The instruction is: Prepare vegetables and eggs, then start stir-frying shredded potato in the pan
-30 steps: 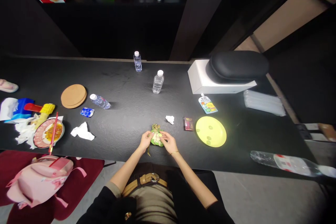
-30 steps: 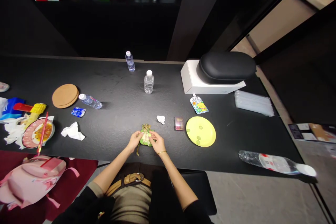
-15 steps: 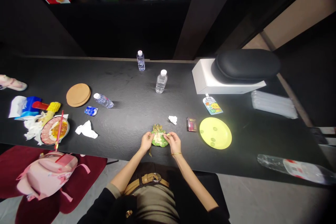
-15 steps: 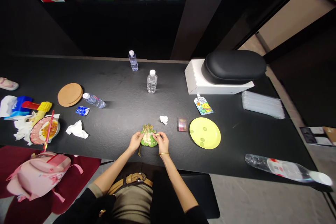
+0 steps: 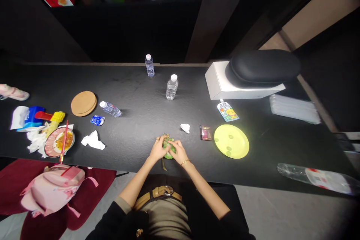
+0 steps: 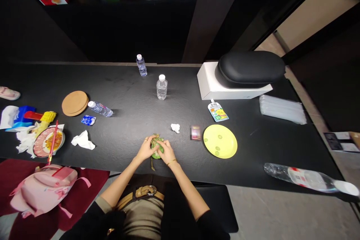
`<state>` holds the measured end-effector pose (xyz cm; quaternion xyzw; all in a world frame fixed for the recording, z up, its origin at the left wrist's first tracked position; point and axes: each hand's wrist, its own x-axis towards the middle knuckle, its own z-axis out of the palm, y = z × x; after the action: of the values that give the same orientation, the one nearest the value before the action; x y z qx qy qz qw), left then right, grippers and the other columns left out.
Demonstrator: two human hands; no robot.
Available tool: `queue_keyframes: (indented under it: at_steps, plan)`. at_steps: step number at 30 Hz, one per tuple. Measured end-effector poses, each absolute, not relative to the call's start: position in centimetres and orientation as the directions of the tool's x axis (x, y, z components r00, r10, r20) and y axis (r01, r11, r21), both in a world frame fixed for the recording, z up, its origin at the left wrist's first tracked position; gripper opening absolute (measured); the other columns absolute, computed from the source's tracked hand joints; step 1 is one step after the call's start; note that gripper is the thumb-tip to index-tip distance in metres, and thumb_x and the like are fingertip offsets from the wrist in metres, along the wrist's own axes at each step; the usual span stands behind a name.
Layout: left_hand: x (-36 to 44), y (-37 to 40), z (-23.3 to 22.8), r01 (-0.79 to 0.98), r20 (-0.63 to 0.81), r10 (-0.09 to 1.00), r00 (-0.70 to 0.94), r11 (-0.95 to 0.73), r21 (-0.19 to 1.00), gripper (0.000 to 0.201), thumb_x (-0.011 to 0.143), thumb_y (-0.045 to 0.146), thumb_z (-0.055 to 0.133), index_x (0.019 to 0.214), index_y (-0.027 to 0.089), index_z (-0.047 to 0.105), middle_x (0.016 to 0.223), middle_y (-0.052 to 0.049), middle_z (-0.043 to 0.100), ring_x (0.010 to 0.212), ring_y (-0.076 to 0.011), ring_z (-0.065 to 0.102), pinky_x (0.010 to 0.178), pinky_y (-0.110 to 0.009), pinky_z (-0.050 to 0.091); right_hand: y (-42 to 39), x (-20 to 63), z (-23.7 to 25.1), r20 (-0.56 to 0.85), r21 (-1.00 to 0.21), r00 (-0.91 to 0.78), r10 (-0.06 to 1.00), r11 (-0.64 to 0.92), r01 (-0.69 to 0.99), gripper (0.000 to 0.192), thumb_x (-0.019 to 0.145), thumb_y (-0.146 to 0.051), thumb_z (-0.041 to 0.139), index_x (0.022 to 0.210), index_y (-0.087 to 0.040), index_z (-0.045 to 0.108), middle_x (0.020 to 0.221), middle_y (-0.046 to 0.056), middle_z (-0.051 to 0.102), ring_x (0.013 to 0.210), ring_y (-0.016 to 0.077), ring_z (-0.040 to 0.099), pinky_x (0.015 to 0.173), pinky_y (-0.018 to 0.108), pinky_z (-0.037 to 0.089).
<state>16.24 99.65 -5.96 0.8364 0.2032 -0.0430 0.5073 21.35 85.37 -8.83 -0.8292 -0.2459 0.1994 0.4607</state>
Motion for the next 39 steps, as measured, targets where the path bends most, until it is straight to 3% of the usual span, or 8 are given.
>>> queue_keyframes:
  at_steps: [4, 9, 15, 22, 30, 39]
  plan:
    - [17.0, 100.1, -5.6, 0.352, -0.317, 0.161, 0.935, -0.553, 0.756, 0.034, 0.071, 0.018, 0.058, 0.104, 0.023, 0.058, 0.099, -0.006, 0.055, 0.094, -0.0205, 0.053, 0.086, -0.033, 0.042, 85.2, 21.4, -9.4, -0.136, -0.853, 0.803, 0.580, -0.480, 0.202, 0.047, 0.070, -0.017, 0.056, 0.117, -0.018, 0.051, 0.088, 0.004, 0.048, 0.081, 0.0197, 0.053, 0.077, 0.038, 0.048]
    - [16.5, 100.8, -5.6, 0.238, -0.267, 0.046, 0.963, -0.617, 0.750, 0.019, 0.068, 0.023, 0.063, 0.087, 0.019, 0.063, 0.082, -0.004, 0.055, 0.077, -0.0193, 0.053, 0.077, -0.031, 0.043, 84.3, 21.5, -9.6, -0.162, -0.868, 0.712, 0.683, -0.442, 0.226, 0.043, 0.070, -0.017, 0.057, 0.112, -0.022, 0.053, 0.094, 0.005, 0.049, 0.087, 0.0194, 0.053, 0.084, 0.038, 0.046]
    - [16.0, 100.9, -6.2, 0.255, -0.260, 0.074, 0.963, -0.569, 0.782, 0.013, 0.062, 0.020, 0.065, 0.073, 0.019, 0.058, 0.070, 0.001, 0.050, 0.069, -0.0155, 0.049, 0.070, -0.026, 0.039, 84.9, 21.5, -9.4, -0.147, -0.861, 0.667, 0.730, -0.426, 0.277, 0.036, 0.065, -0.011, 0.056, 0.100, -0.019, 0.052, 0.089, 0.003, 0.048, 0.082, 0.0184, 0.050, 0.080, 0.036, 0.044]
    - [16.4, 101.0, -7.3, 0.272, -0.293, 0.028, 0.956, -0.463, 0.843, 0.015, 0.055, 0.010, 0.063, 0.061, 0.017, 0.051, 0.064, 0.005, 0.044, 0.062, -0.0110, 0.042, 0.060, -0.021, 0.032, 85.1, 22.1, -9.3, -0.137, -0.891, 0.616, 0.775, -0.368, 0.264, 0.033, 0.061, -0.008, 0.054, 0.091, -0.020, 0.047, 0.078, -0.001, 0.044, 0.076, 0.0167, 0.046, 0.072, 0.031, 0.042]
    - [16.0, 101.5, -8.9, 0.291, -0.312, -0.016, 0.950, -0.319, 0.902, 0.010, 0.057, 0.009, 0.060, 0.060, 0.015, 0.053, 0.067, 0.004, 0.050, 0.067, -0.0109, 0.045, 0.064, -0.021, 0.034, 84.3, 22.4, -9.6, -0.179, -0.918, 0.570, 0.802, -0.345, 0.196, 0.029, 0.065, -0.012, 0.056, 0.092, -0.020, 0.047, 0.078, -0.002, 0.043, 0.070, 0.0136, 0.042, 0.067, 0.028, 0.040]
    - [16.2, 101.9, -9.5, 0.333, -0.348, 0.012, 0.938, -0.317, 0.888, 0.009, 0.058, 0.007, 0.056, 0.063, 0.014, 0.055, 0.065, 0.004, 0.055, 0.064, -0.0103, 0.049, 0.064, -0.021, 0.038, 84.1, 22.4, -9.8, -0.151, -0.921, 0.575, 0.804, -0.326, 0.214, 0.033, 0.067, -0.014, 0.056, 0.098, -0.020, 0.048, 0.079, -0.001, 0.045, 0.073, 0.0151, 0.046, 0.069, 0.029, 0.042]
